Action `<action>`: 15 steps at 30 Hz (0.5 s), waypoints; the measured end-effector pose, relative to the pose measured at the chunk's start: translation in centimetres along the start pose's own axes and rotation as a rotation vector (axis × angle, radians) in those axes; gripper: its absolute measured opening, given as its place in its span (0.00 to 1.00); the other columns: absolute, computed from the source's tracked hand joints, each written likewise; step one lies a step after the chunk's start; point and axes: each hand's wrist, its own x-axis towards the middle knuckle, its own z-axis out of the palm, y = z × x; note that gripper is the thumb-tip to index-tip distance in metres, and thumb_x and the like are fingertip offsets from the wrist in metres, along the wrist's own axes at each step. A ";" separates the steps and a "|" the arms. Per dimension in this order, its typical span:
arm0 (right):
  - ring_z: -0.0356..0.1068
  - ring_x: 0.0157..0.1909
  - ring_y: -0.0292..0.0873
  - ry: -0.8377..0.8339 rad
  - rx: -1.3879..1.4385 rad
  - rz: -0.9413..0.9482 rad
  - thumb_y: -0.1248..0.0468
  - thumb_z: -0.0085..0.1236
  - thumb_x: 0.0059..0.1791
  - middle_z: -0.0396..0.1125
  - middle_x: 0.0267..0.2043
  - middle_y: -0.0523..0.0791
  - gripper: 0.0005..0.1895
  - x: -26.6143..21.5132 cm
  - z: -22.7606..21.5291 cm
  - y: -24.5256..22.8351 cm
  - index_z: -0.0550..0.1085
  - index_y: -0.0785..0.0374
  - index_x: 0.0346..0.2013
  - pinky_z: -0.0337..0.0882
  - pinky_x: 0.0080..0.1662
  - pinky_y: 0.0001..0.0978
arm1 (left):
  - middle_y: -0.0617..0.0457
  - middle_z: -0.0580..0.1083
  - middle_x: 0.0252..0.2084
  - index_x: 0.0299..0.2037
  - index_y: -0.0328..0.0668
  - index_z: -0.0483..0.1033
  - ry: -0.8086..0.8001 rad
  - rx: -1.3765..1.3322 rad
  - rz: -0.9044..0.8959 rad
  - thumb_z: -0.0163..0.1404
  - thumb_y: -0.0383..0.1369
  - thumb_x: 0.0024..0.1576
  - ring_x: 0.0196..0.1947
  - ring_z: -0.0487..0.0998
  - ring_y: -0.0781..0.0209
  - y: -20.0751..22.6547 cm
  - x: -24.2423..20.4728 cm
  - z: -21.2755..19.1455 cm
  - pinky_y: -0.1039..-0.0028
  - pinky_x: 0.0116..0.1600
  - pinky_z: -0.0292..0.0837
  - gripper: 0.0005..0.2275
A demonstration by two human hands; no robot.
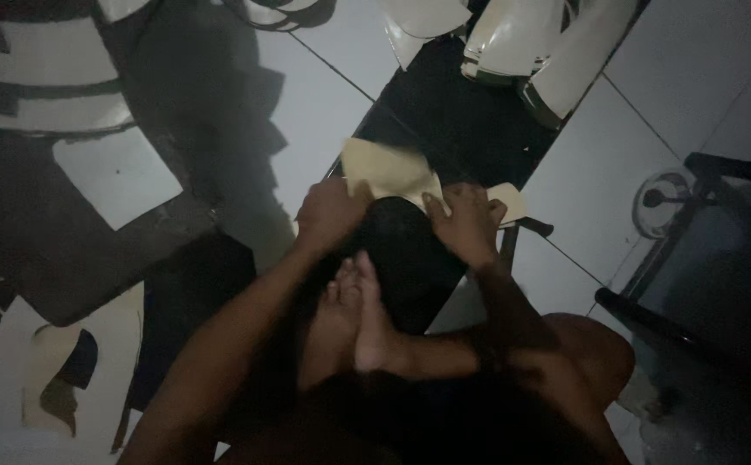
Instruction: The person sits on the floor and uses a knife to cut a curved shape out of a sheet of light-colored material. They then smooth the edges of the cutout with a sanding block and repeat the process with another sheet.
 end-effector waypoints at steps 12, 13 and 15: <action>0.68 0.54 0.46 0.419 -0.370 -0.440 0.60 0.67 0.48 0.70 0.44 0.45 0.06 -1.0 5.2 0.1 0.79 0.56 0.35 0.57 0.58 0.55 | 0.55 0.67 0.71 0.50 0.53 0.80 0.588 0.902 1.365 0.52 0.35 0.54 0.70 0.70 0.55 4.2 0.9 0.1 0.54 0.73 0.53 0.13; 0.68 0.54 0.46 0.376 -0.376 -0.448 0.59 0.67 0.45 0.70 0.42 0.45 0.07 -0.9 5.2 -0.4 0.78 0.55 0.32 0.58 0.57 0.55 | 0.55 0.73 0.63 0.47 0.53 0.82 0.253 1.066 1.193 0.51 0.35 0.58 0.64 0.74 0.56 5.1 1.4 0.1 0.56 0.73 0.55 0.10; 0.68 0.54 0.47 0.349 -0.372 -0.460 0.59 0.68 0.43 0.70 0.42 0.45 0.10 -1.1 4.7 -1.3 0.78 0.56 0.35 0.60 0.56 0.54 | 0.55 0.83 0.46 0.43 0.52 0.84 -0.416 1.301 0.785 0.49 0.36 0.64 0.53 0.82 0.58 6.4 2.5 0.2 0.59 0.73 0.59 0.08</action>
